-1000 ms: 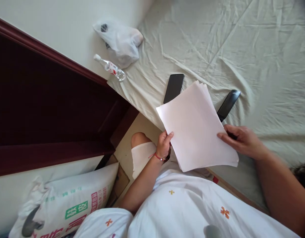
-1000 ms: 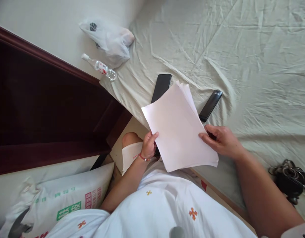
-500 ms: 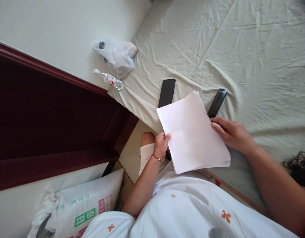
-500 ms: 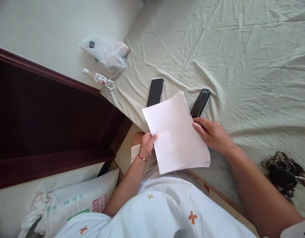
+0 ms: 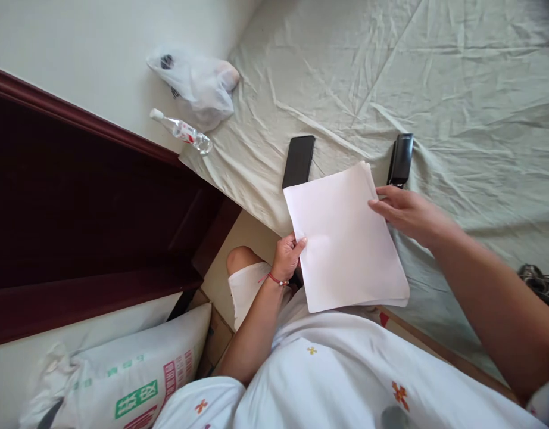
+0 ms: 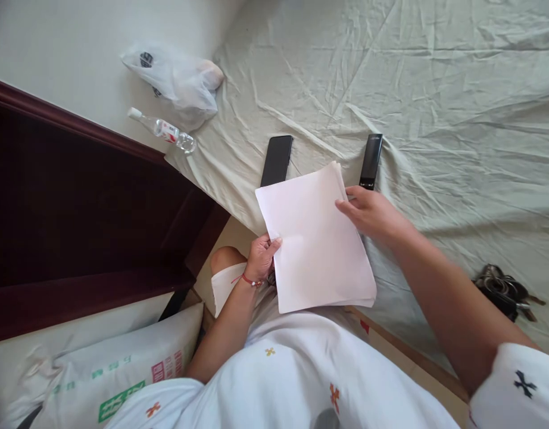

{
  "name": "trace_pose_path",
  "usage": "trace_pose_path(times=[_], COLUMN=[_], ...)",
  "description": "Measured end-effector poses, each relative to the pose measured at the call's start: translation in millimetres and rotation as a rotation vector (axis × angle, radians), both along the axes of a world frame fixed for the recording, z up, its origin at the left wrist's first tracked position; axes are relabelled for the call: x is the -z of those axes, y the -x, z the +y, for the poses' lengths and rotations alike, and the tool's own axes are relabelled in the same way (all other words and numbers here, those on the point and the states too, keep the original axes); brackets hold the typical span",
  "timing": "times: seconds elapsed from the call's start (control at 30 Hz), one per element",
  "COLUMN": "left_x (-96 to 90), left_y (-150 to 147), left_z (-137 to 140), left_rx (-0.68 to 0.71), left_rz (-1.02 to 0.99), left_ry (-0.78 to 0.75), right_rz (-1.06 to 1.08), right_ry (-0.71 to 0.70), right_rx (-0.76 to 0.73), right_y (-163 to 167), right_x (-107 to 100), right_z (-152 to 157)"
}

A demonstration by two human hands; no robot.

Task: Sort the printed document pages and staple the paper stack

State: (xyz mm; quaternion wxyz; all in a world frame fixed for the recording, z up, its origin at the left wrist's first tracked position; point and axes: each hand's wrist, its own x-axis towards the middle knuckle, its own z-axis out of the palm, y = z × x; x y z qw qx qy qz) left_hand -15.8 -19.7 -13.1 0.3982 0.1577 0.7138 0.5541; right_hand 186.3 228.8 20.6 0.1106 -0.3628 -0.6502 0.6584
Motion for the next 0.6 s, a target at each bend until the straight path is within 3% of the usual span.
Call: trace_pose_path(times=[0.07, 0.17, 0.33, 0.6], left_x=[1.0, 0.9, 3.1, 4.4], left_y=[-1.5, -5.9, -10.1, -10.6], left_z=[0.6, 2.6, 3.4, 0.2], left_rx=[-0.021, -0.09, -0.152, -0.15], left_rz=[-0.02, -0.042, -0.063, -0.097], left_ry=[-0.002, -0.029, -0.085, -0.123], right_rz=[0.046, 0.122, 0.172, 0.304], right_ry=[-0.076, -0.165, -0.285, 0.22], right_rx=[-0.054, -0.016, -0.032, 0.044], right_y=[17.3, 37.4, 36.7, 26.1], right_x=[-6.2, -5.9, 9.2, 14.7], right_z=[3.7, 10.0, 21.2, 24.0])
